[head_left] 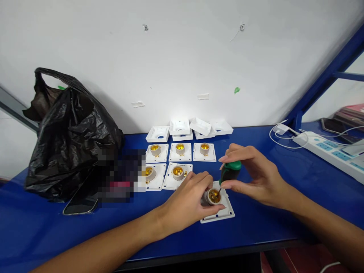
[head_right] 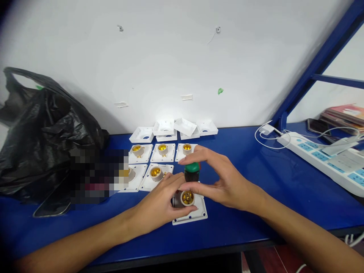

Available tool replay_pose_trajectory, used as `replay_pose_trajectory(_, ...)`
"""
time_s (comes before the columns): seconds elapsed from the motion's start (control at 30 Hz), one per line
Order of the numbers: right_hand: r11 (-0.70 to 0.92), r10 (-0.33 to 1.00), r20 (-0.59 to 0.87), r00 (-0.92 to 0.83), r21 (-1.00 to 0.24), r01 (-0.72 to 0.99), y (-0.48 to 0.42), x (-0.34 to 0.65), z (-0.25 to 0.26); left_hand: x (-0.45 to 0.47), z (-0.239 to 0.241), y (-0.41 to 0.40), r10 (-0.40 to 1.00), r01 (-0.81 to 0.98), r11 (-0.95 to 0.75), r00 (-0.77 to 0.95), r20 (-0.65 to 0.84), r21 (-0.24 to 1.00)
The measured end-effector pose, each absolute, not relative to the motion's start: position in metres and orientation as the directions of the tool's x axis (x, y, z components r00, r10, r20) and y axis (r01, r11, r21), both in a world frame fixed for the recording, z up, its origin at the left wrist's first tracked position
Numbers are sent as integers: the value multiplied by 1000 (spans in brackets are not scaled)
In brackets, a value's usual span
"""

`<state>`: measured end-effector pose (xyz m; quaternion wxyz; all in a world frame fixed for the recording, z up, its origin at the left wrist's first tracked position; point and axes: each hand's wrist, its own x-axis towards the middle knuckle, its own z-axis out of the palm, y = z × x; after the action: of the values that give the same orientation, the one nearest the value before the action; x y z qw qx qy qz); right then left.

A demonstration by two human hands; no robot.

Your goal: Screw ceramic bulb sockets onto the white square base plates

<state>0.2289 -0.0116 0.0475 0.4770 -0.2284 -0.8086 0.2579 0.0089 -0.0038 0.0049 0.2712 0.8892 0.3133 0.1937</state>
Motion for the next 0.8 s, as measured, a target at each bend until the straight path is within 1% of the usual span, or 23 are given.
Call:
replay_pose_trajectory(0.07, 766, 615, 647, -451, -627, 146, -12, 229, 48, 8, 4, -4, 660, 449, -659, 729, 179, 604)
replay_pose_trajectory(0.17, 730, 642, 572, -511, -660, 179, -13, 229, 50, 8, 4, -4, 658, 446, -663, 730, 185, 601)
replay_pose_trajectory(0.23, 718, 659, 555, -509, -666, 204, -14, 230, 50, 8, 4, -5, 664, 456, -662, 725, 183, 595)
replay_pose_trajectory(0.3, 737, 663, 608, -438, -634, 235, -13, 229, 46, 8, 4, -5, 670, 469, -661, 721, 179, 585)
replay_pose_trajectory(0.37, 773, 634, 684, -360, -576, 267, -12, 229, 41, 9, 5, -4, 670, 474, -665, 720, 180, 577)
replay_pose_trajectory(0.43, 807, 589, 735, -337, -513, 292, -11, 228, 38, 9, 5, -4, 668, 473, -667, 722, 180, 576)
replay_pose_trajectory(0.5, 833, 551, 742, -381, -463, 302, -11, 228, 41, 10, 5, -4, 667, 472, -667, 723, 179, 576)
replay_pose_trajectory(0.57, 843, 537, 711, -455, -443, 304, -13, 229, 46, 10, 5, -3, 668, 475, -666, 722, 178, 575)
replay_pose_trajectory(0.67, 827, 556, 643, -527, -492, 272, -15, 228, 53, 9, 5, -3, 672, 475, -662, 719, 178, 579)
replay_pose_trajectory(0.73, 822, 561, 640, -525, -509, 256, -15, 227, 54, 9, 6, -4, 669, 467, -659, 722, 177, 590)
replay_pose_trajectory(0.8, 831, 555, 670, -494, -483, 278, -15, 226, 53, 9, 7, -4, 667, 460, -657, 724, 175, 597)
